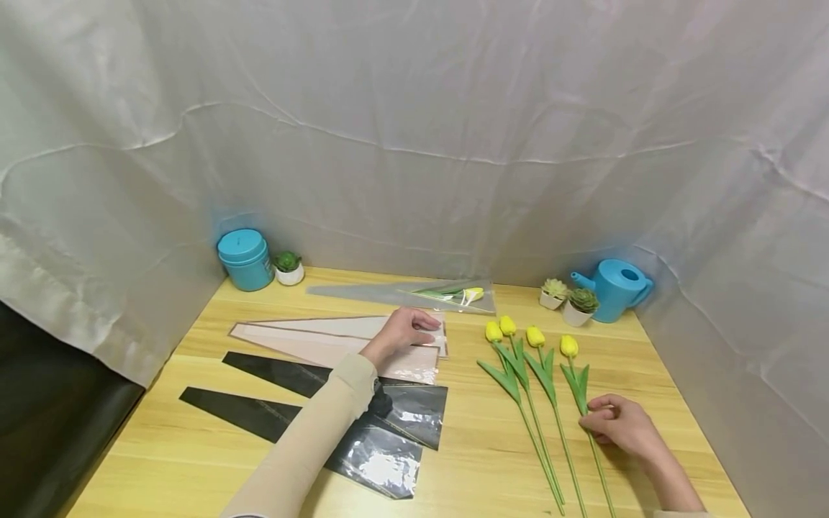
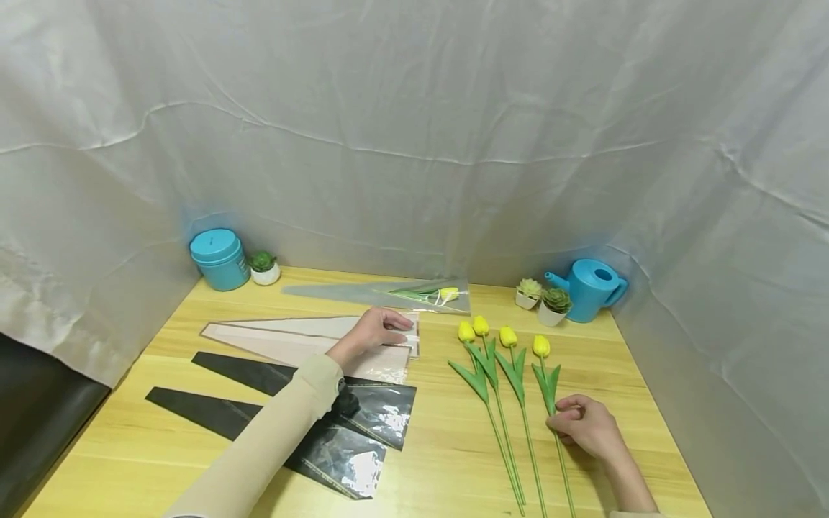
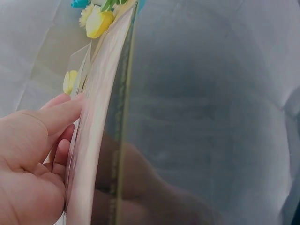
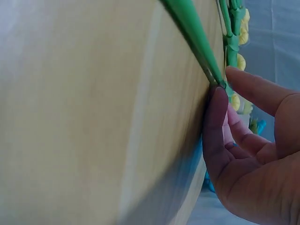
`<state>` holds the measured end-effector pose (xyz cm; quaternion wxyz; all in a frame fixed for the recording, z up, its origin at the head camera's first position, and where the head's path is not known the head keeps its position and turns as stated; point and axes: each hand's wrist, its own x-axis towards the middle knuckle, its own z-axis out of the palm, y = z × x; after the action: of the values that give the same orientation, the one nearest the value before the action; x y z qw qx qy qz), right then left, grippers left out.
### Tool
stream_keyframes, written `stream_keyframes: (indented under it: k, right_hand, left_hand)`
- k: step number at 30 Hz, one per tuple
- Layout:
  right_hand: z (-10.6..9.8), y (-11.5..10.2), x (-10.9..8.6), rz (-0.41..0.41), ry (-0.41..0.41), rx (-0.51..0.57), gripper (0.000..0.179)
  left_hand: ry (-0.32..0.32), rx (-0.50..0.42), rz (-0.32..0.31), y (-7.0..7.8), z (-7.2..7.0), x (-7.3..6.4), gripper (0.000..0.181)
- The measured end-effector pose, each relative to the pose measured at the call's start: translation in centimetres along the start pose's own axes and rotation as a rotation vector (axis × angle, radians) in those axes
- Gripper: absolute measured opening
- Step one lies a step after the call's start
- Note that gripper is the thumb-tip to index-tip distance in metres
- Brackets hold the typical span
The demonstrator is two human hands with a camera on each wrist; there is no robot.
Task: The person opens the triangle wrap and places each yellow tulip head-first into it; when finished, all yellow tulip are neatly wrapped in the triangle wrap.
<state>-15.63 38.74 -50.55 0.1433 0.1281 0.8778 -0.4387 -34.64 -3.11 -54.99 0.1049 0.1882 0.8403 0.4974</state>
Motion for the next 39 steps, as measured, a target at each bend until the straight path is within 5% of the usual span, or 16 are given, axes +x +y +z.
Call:
stream_keyframes:
  k: [25,39]
  right_hand:
    - [0.08,0.29,0.51,0.046,0.026,-0.012,0.041]
    - [0.32,-0.53,0.57,0.042,0.046,0.055,0.036]
  left_hand:
    - [0.085,-0.297,-0.066,-0.43,0.23,-0.01,0.020]
    - [0.102,-0.329,-0.089,-0.11,0.19,-0.07,0.021]
